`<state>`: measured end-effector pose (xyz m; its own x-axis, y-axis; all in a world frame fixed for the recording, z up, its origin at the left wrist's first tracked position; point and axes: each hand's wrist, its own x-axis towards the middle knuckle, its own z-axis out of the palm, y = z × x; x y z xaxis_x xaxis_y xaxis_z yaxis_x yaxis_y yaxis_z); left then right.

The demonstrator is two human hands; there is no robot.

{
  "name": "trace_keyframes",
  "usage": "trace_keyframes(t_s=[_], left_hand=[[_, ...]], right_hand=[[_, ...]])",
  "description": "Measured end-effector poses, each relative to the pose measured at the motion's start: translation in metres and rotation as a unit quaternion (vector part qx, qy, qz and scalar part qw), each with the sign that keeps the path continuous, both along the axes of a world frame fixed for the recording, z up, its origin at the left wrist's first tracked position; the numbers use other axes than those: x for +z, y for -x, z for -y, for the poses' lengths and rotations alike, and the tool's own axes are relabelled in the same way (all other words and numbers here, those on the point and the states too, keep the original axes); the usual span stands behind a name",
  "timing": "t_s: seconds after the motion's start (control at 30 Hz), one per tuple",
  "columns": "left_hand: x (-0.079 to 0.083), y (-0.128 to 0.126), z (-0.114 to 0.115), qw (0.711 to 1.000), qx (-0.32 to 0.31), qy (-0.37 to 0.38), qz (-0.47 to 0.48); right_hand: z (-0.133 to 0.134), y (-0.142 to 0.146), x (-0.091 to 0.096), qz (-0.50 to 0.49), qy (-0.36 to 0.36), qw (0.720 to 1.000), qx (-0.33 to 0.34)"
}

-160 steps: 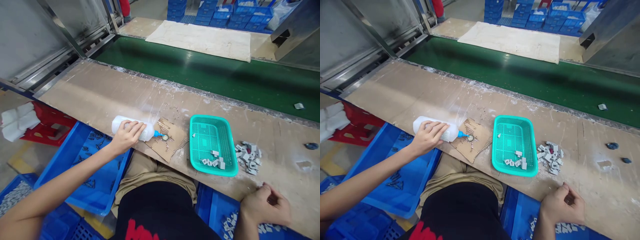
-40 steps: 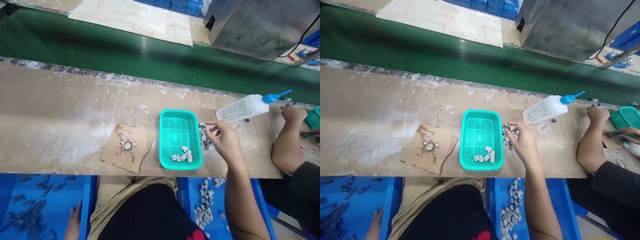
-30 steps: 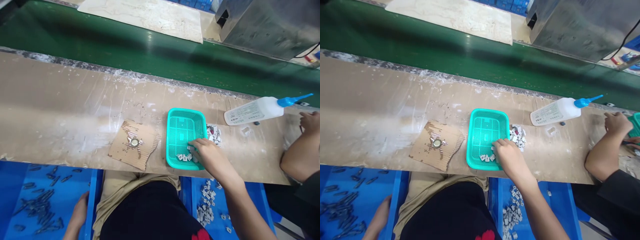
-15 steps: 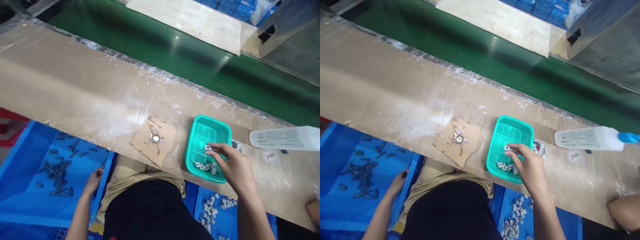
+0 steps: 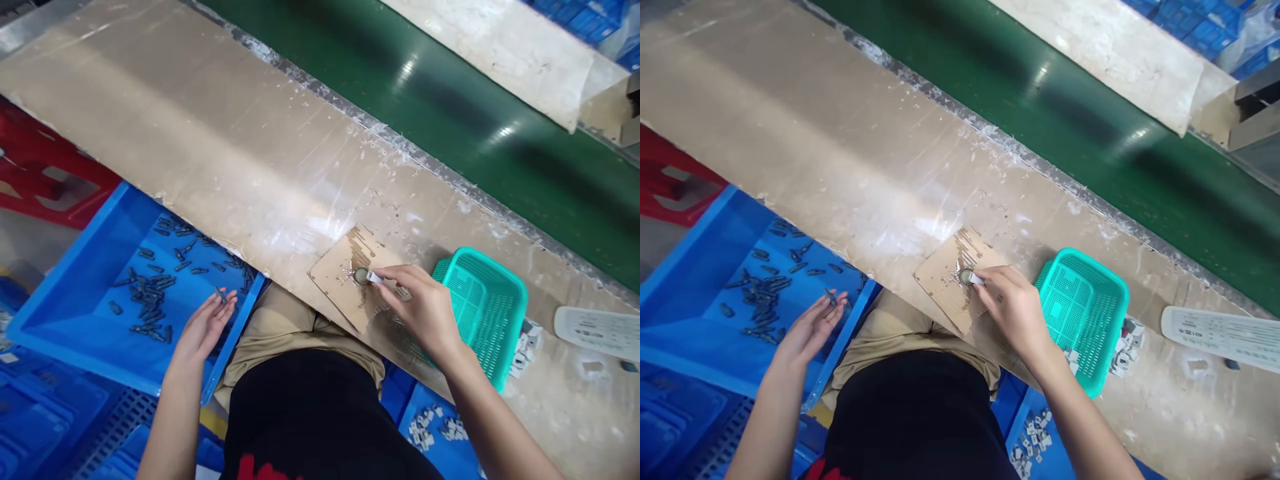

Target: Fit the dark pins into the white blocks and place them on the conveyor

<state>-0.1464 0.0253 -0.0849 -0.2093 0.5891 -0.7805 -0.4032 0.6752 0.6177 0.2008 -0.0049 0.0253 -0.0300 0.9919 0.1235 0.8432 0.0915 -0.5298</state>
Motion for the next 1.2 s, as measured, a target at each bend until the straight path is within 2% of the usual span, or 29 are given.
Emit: trace_keyframes(t_s=[0.2,0.43,0.57,0.63,0.7,0.77,0.8,0.87,0.93,0.97,1.07,1.2], left_hand=[[0.028,-0.023,0.002,0.996,0.029,-0.009,0.087],[0.042,-0.042,0.011,0.987,-0.070,-0.043,0.140],[0.053,-0.061,0.012,0.975,-0.139,-0.106,0.140],[0.057,-0.078,0.013,0.965,-0.151,-0.168,0.132],[0.060,-0.099,0.015,0.950,-0.156,-0.254,0.097],[0.062,-0.120,0.015,0.910,-0.172,-0.376,0.004],[0.063,-0.129,0.015,0.873,-0.180,-0.449,-0.057],[0.064,-0.144,0.014,0.774,-0.187,-0.584,-0.158],[0.065,-0.154,0.011,0.685,-0.183,-0.677,-0.198],[0.066,-0.157,0.010,0.655,-0.180,-0.705,-0.202],[0.068,-0.160,0.005,0.600,-0.190,-0.748,-0.211],[0.074,-0.156,0.001,0.564,-0.225,-0.765,-0.216]], right_hand=[[-0.006,0.002,-0.008,0.030,-0.003,0.999,0.029],[-0.009,0.003,-0.013,0.025,0.012,0.999,0.042],[-0.007,0.004,0.001,-0.013,0.031,0.999,-0.023],[-0.006,0.005,0.010,-0.064,0.061,0.993,-0.084],[-0.006,0.005,0.017,-0.154,0.097,0.974,-0.138],[-0.006,0.004,0.023,-0.253,0.127,0.943,-0.173],[-0.006,0.004,0.025,-0.292,0.138,0.928,-0.183],[-0.005,0.005,0.030,-0.342,0.154,0.907,-0.191],[-0.003,0.006,0.036,-0.368,0.164,0.896,-0.185],[-0.001,0.007,0.039,-0.379,0.169,0.892,-0.178],[0.006,0.013,0.047,-0.411,0.190,0.877,-0.163],[0.011,0.019,0.056,-0.439,0.203,0.863,-0.147]])
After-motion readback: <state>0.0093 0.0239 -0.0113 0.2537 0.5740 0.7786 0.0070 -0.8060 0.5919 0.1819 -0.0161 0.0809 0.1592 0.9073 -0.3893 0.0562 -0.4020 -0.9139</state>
